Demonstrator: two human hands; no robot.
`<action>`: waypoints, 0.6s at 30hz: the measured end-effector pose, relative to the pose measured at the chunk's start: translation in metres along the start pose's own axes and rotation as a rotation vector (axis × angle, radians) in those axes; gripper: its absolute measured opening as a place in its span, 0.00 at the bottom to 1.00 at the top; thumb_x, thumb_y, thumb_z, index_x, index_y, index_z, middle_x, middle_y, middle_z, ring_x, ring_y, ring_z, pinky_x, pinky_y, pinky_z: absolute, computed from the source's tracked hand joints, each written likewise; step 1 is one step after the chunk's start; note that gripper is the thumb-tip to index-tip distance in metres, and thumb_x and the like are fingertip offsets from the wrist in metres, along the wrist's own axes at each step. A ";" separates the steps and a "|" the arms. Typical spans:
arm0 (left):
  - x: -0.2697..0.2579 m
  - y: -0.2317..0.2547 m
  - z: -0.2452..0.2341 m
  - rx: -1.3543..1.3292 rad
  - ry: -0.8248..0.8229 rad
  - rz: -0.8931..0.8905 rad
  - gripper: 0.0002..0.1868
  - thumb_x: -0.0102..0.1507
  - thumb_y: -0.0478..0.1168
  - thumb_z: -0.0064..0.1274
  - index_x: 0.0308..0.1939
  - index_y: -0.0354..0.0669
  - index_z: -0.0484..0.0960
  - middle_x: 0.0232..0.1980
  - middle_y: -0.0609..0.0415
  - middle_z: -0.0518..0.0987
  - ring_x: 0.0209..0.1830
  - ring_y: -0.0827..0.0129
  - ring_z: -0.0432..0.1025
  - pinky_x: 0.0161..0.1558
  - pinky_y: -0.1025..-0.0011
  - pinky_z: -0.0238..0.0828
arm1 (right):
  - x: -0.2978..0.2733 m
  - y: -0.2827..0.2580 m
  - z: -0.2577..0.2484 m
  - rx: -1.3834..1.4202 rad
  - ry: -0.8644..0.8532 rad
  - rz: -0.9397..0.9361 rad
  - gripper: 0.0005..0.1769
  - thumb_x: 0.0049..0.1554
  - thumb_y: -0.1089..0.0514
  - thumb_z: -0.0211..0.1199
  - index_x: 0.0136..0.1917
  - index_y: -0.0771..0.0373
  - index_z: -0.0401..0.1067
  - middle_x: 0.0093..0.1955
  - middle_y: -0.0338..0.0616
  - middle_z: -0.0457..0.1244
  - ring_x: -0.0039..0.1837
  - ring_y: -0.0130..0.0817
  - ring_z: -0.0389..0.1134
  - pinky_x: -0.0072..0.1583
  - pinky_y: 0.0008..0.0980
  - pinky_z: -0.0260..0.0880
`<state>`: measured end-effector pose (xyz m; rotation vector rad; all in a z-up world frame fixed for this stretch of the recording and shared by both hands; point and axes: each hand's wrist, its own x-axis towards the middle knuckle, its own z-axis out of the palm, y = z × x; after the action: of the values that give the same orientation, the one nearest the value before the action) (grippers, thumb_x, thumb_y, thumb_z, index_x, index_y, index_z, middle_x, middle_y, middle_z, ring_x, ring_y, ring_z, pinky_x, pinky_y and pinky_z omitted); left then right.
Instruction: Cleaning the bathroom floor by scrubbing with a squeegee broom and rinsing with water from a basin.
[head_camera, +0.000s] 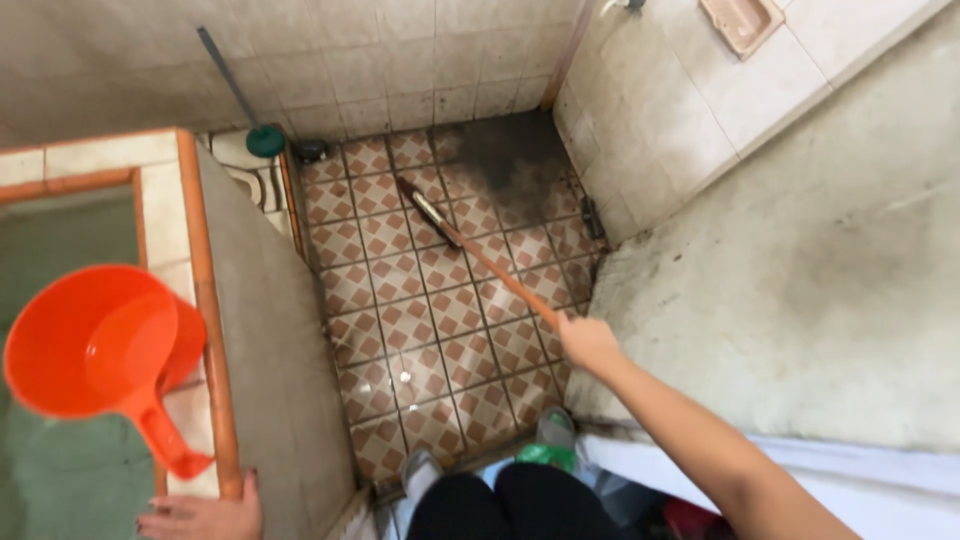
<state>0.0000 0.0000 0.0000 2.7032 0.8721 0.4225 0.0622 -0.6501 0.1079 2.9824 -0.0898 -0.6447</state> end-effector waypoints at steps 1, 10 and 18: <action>-0.010 0.000 -0.006 0.008 -0.003 -0.002 0.74 0.53 0.66 0.65 0.85 0.23 0.40 0.84 0.18 0.40 0.85 0.28 0.35 0.83 0.32 0.35 | 0.002 0.000 -0.018 0.002 -0.008 -0.004 0.27 0.60 0.58 0.52 0.72 0.60 0.61 0.48 0.52 0.71 0.50 0.52 0.74 0.49 0.52 0.75; -0.040 0.012 -0.021 0.179 -0.166 0.026 0.65 0.54 0.56 0.61 0.85 0.25 0.46 0.84 0.16 0.41 0.85 0.24 0.38 0.80 0.38 0.41 | -0.063 0.023 -0.218 -0.114 -0.155 0.046 0.14 0.55 0.53 0.60 0.52 0.57 0.79 0.52 0.50 0.71 0.57 0.48 0.74 0.55 0.49 0.75; 0.018 0.006 -0.033 0.392 -0.681 -0.035 0.64 0.52 0.62 0.64 0.82 0.36 0.48 0.77 0.15 0.48 0.77 0.22 0.48 0.70 0.42 0.59 | -0.052 -0.017 -0.240 -0.162 -0.190 -0.196 0.14 0.52 0.61 0.65 0.53 0.60 0.80 0.52 0.51 0.72 0.56 0.47 0.74 0.54 0.45 0.76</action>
<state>0.0052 0.0112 0.0358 2.8364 0.8445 -0.7158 0.1148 -0.6115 0.3458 2.7888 0.2334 -0.9087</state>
